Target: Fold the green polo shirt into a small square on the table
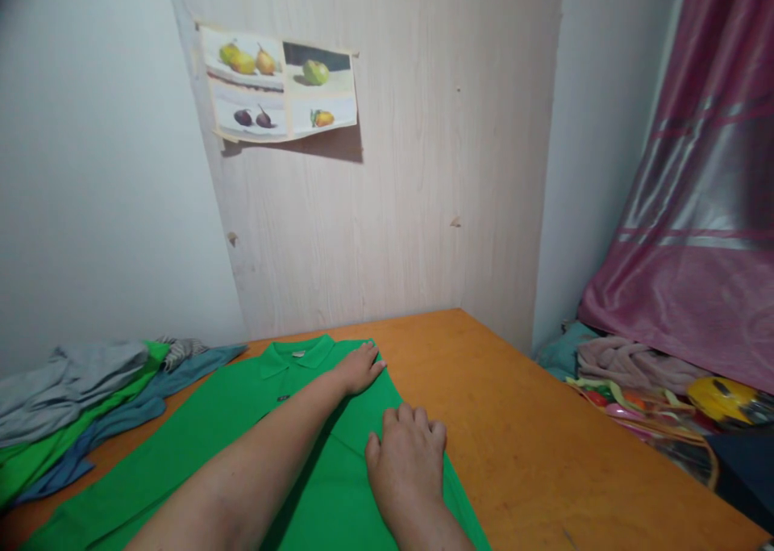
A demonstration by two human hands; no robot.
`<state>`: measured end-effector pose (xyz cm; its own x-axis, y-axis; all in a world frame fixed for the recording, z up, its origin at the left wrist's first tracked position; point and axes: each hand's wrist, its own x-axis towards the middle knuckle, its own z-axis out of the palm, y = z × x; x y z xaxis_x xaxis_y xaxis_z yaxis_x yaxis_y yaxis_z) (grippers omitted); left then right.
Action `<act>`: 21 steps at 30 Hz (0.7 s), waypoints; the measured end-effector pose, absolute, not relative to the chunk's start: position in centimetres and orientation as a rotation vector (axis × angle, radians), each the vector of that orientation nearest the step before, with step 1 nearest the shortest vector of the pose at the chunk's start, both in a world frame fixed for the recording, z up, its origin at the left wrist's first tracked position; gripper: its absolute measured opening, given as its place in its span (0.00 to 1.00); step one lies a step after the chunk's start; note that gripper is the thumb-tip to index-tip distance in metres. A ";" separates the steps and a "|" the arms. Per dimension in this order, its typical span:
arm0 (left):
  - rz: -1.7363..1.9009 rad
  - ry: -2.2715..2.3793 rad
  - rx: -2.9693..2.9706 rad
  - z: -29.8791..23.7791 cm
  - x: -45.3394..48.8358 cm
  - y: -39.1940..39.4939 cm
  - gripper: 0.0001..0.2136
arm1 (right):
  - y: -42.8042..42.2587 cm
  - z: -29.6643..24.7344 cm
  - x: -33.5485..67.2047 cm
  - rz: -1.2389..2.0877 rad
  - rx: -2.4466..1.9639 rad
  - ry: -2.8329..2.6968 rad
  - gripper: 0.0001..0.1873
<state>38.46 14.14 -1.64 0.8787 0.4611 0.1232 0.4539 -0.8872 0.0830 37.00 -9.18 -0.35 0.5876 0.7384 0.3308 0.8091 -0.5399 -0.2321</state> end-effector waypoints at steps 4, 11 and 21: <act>0.189 0.795 2.973 -2.0 38.9 14.8 0.36 | -9.1 -0.4 37.1 -0.263 -2.461 -1.245 0.12; 0.145 0.862 2.947 -2.3 38.7 14.8 0.39 | -9.2 -0.3 37.1 -0.256 -2.458 -1.245 0.12; 0.242 0.902 2.951 -0.9 37.6 12.0 0.30 | -9.2 -0.3 37.7 -0.273 -2.303 -1.068 0.20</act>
